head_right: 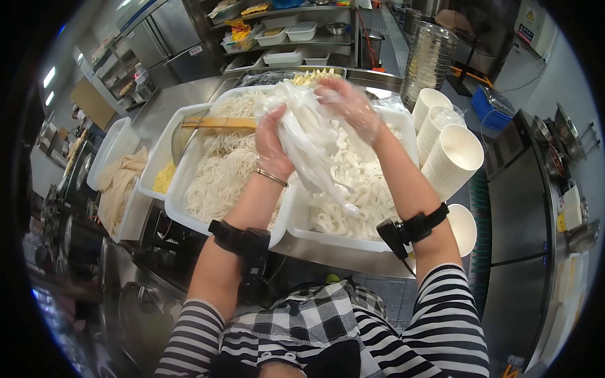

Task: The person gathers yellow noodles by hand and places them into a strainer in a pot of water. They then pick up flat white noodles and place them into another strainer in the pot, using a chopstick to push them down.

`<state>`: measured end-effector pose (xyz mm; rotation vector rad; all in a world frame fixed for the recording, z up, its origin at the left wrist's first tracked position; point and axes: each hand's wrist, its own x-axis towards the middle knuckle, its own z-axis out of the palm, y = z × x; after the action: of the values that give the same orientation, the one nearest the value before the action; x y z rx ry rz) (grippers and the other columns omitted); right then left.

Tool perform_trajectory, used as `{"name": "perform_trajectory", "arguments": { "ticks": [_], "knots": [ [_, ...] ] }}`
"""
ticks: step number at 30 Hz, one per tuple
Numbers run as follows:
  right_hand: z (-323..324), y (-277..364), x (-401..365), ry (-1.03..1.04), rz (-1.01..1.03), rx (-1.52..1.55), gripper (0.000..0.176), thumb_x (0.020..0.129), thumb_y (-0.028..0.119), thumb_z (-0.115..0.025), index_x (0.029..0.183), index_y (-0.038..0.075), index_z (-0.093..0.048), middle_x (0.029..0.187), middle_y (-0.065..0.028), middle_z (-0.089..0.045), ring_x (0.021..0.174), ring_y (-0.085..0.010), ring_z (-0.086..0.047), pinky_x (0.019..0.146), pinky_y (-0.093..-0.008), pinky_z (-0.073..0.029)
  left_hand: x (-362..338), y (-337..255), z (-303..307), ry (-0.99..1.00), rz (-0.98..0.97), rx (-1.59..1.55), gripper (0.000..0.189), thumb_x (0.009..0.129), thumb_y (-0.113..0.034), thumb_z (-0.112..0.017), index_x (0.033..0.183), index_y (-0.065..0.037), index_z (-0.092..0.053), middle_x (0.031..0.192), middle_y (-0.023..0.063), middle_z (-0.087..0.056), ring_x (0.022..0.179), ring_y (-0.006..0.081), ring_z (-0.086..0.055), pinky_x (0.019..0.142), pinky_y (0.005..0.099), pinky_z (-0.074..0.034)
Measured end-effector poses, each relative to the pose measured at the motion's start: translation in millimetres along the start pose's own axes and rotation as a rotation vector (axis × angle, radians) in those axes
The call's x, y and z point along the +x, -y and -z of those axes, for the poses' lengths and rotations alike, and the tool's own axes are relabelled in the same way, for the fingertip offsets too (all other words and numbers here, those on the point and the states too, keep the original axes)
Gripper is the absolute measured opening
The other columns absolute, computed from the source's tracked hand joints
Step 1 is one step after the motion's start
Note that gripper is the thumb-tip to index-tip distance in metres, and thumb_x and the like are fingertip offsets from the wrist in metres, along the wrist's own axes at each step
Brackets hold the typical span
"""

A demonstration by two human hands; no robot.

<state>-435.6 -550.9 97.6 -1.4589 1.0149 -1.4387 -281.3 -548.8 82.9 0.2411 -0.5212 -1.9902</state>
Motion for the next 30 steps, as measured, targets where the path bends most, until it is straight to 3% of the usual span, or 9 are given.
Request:
{"name": "perform_trajectory", "arguments": {
  "ticks": [2,4,6,9,14,23,25,29,30],
  "knots": [
    [0.3,-57.1,-29.4,0.118,-0.207,0.547,0.044,0.076,0.021,-0.051,0.116,0.007,-0.041,0.099,-0.0047,-0.053,0.087,-0.0128,-0.05,0.077,-0.0247,-0.039,0.3,-14.7,-15.5,0.052,-0.059,0.006,0.04,0.069,-0.017,-0.056,0.106,-0.005,-0.046,0.098,0.0103,-0.053,0.091,0.0269,-0.051,0.083,0.0407,-0.04],
    [10.3,-114.9,-51.5,0.414,-0.129,-0.474,0.05,0.073,0.018,-0.055,0.119,0.008,-0.04,0.098,-0.0043,-0.055,0.089,-0.0123,-0.05,0.081,-0.0277,-0.037,7.3,-30.4,-24.4,0.027,-0.108,0.041,0.041,0.068,-0.019,-0.057,0.105,-0.005,-0.046,0.1,0.0103,-0.053,0.092,0.0275,-0.051,0.084,0.041,-0.039],
    [9.8,-129.3,-71.1,0.689,-0.47,-0.333,0.043,0.071,0.013,-0.054,0.113,0.005,-0.046,0.095,-0.0089,-0.056,0.078,-0.0169,-0.055,0.074,-0.0312,-0.044,4.8,-44.0,-33.7,-0.022,-0.174,0.117,0.042,0.067,-0.02,-0.058,0.105,-0.006,-0.047,0.101,0.0099,-0.053,0.094,0.0277,-0.05,0.085,0.0418,-0.038],
    [-2.9,-78.0,-60.6,0.223,-0.666,0.101,0.037,0.072,0.014,-0.054,0.105,0.0,-0.05,0.084,-0.012,-0.057,0.068,-0.0184,-0.056,0.065,-0.0328,-0.05,3.9,-53.0,-25.9,-0.012,-0.205,0.219,0.043,0.068,-0.022,-0.059,0.106,-0.006,-0.047,0.1,0.0104,-0.053,0.094,0.0278,-0.05,0.085,0.0424,-0.038],
    [-14.2,23.5,-8.8,0.085,-0.326,0.255,0.023,0.075,0.021,-0.058,0.084,0.001,-0.054,0.064,-0.0036,-0.051,0.059,-0.0135,-0.055,0.06,-0.0305,-0.05,2.2,-37.6,11.7,-0.066,-0.106,0.253,0.047,0.073,-0.031,-0.056,0.11,-0.007,-0.043,0.105,0.0112,-0.051,0.097,0.0273,-0.049,0.085,0.0417,-0.039],
    [-90.0,84.8,27.9,0.654,0.332,-1.436,0.037,0.084,0.038,-0.035,0.112,0.018,-0.049,0.086,-0.0171,-0.056,0.079,-0.0319,-0.054,0.075,-0.0374,-0.043,-7.8,-3.5,40.4,0.048,0.018,0.123,0.052,0.074,-0.039,-0.058,0.111,-0.006,-0.043,0.101,0.0084,-0.053,0.09,0.0221,-0.053,0.081,0.0357,-0.043],
    [-93.0,90.3,31.8,0.508,0.09,-1.449,0.032,0.084,0.029,-0.035,0.111,0.018,-0.049,0.084,-0.0152,-0.057,0.079,-0.0304,-0.054,0.071,-0.0366,-0.044,-9.6,-5.3,40.5,-0.028,-0.019,0.154,0.045,0.074,-0.031,-0.059,0.108,-0.006,-0.045,0.102,0.0091,-0.053,0.092,0.0233,-0.052,0.082,0.0373,-0.042],
    [-12.0,8.7,64.6,0.051,0.641,-1.24,0.03,0.079,0.026,-0.042,0.1,0.007,-0.053,0.079,-0.014,-0.058,0.073,-0.0282,-0.055,0.063,-0.0355,-0.045,-21.3,-27.6,18.6,-0.085,-0.062,0.063,0.024,0.072,-0.014,-0.057,0.095,-0.005,-0.053,0.091,0.0077,-0.056,0.086,0.0219,-0.055,0.078,0.0356,-0.044],
    [-13.7,-4.2,50.9,0.244,-0.008,-1.032,0.021,0.069,0.014,-0.048,0.084,0.005,-0.058,0.073,-0.0117,-0.06,0.066,-0.0177,-0.059,0.064,-0.0279,-0.047,-18.7,-35.8,21.2,-0.082,-0.07,0.039,0.022,0.071,-0.011,-0.057,0.092,-0.005,-0.053,0.089,0.0072,-0.057,0.085,0.0217,-0.055,0.078,0.035,-0.044]
  ]
}}
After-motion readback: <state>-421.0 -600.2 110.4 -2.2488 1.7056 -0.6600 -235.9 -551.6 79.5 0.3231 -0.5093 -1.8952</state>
